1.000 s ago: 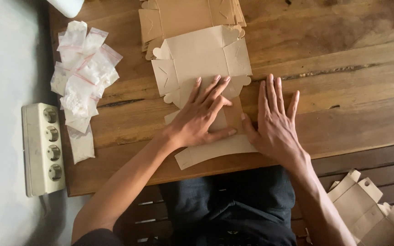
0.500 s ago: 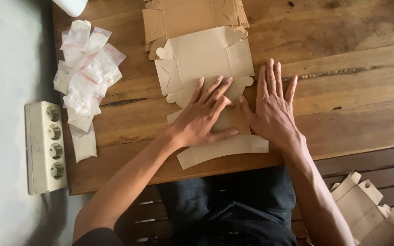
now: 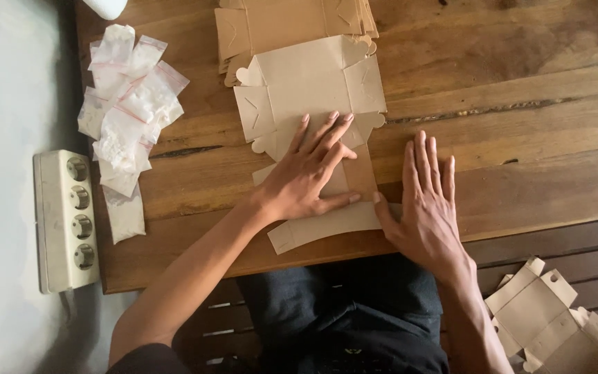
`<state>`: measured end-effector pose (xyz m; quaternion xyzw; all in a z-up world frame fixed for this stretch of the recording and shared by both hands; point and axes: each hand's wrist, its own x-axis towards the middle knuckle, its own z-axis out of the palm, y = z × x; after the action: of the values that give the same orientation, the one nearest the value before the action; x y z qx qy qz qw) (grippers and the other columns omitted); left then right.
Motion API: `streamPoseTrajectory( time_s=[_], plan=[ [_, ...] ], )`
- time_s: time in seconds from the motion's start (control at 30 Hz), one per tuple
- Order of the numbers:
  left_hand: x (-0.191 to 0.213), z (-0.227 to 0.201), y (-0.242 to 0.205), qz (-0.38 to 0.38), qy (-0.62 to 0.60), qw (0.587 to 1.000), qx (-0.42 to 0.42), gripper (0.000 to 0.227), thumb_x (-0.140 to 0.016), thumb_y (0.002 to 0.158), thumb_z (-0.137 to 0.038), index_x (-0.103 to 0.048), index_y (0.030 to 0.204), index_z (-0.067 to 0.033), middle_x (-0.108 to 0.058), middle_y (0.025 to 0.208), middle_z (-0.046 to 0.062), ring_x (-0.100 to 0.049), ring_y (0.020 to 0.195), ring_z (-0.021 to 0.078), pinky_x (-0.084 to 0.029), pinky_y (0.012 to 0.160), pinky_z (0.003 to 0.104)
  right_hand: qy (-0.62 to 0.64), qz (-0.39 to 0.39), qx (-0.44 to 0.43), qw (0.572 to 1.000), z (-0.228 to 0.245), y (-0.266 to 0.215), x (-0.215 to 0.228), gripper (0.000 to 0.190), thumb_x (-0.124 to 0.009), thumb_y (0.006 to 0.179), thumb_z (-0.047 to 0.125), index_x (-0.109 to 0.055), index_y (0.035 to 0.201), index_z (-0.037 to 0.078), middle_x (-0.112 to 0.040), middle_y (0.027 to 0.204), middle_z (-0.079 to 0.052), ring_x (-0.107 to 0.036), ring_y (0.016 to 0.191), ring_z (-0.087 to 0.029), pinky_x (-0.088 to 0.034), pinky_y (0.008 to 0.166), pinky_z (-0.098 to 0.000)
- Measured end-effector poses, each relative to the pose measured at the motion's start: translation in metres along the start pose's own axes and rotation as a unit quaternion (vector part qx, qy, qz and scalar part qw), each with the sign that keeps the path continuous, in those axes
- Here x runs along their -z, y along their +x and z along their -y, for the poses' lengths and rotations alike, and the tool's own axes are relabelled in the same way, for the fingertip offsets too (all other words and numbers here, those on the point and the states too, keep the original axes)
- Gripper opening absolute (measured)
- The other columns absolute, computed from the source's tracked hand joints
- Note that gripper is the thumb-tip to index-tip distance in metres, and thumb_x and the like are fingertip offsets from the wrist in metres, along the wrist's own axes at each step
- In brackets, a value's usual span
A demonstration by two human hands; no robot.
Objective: The person folds flat cardboard box blanks into assembled boxes by hand. They repeatedly fold side flaps, tuck tabs into slots, and press seams to form the box shape, then stack the finished boxes on the table.
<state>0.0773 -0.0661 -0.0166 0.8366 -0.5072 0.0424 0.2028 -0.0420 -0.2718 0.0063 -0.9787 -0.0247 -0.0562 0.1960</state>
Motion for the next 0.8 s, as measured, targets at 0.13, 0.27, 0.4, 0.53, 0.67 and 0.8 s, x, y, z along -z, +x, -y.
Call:
streamPoseTrajectory(
  time_s=[0.13,0.27,0.4,0.53,0.67,0.8],
  plan=[
    [0.003,0.000,-0.001,0.019,-0.023,1.000,0.005,0.065,-0.052,0.100,-0.066,-0.054,0.130,-0.0077,-0.015,0.169,0.020,-0.015,0.159,0.0374,-0.006,0.129,0.062,0.009,0.001,-0.002,1.000,-0.003,-0.002,-0.003,0.084,-0.053,0.097,0.035,-0.018,0.159,-0.010,-0.012,0.170,-0.028,-0.007,0.159,-0.039,-0.004,0.127,-0.0566],
    [0.001,-0.001,0.000,0.017,-0.017,1.000,0.002,0.066,-0.051,0.100,-0.066,-0.053,0.130,-0.0075,-0.016,0.169,0.021,-0.015,0.159,0.0375,-0.005,0.128,0.063,0.011,0.012,-0.017,1.000,-0.008,0.012,-0.005,0.089,-0.053,0.099,0.042,-0.015,0.159,-0.011,-0.007,0.170,-0.028,-0.003,0.159,-0.039,0.000,0.124,-0.0621],
    [0.012,0.003,0.002,0.048,-0.033,0.998,-0.005,0.061,-0.052,0.098,-0.065,-0.052,0.127,-0.0114,-0.021,0.167,0.023,-0.017,0.157,0.0404,-0.011,0.126,0.066,-0.014,0.007,-0.005,1.000,-0.015,0.030,-0.009,0.091,-0.049,0.102,0.049,-0.016,0.159,-0.012,-0.008,0.170,-0.028,-0.003,0.159,-0.038,0.002,0.123,-0.0643],
    [0.043,0.020,-0.011,0.061,-0.063,0.996,0.023,0.056,-0.060,0.099,-0.053,-0.063,0.135,-0.0099,-0.041,0.160,0.021,-0.037,0.148,0.0386,-0.022,0.123,0.062,-0.003,0.049,-0.033,0.998,-0.017,0.050,-0.007,0.096,-0.046,0.099,0.056,-0.011,0.161,-0.009,-0.002,0.171,-0.024,0.002,0.158,-0.036,0.007,0.121,-0.0629],
    [0.092,0.021,-0.037,-0.038,-0.086,0.989,0.117,0.040,-0.069,0.098,-0.035,-0.069,0.124,-0.0047,-0.065,0.129,0.016,-0.066,0.111,0.0283,-0.048,0.099,0.046,-0.002,0.067,-0.066,0.996,-0.013,0.067,-0.003,0.099,-0.046,0.096,0.058,-0.013,0.160,-0.010,-0.003,0.171,-0.024,0.003,0.158,-0.035,0.009,0.119,-0.0643],
    [0.083,0.008,-0.090,-0.180,-0.083,0.944,0.262,0.028,-0.065,0.102,-0.031,-0.065,0.111,-0.0046,-0.062,0.108,0.011,-0.061,0.105,0.0295,-0.051,0.089,0.042,0.032,0.088,-0.122,0.988,0.002,0.073,0.002,0.100,-0.044,0.094,0.057,-0.007,0.160,-0.008,-0.001,0.171,-0.024,0.006,0.158,-0.035,0.009,0.119,-0.0638]
  ],
)
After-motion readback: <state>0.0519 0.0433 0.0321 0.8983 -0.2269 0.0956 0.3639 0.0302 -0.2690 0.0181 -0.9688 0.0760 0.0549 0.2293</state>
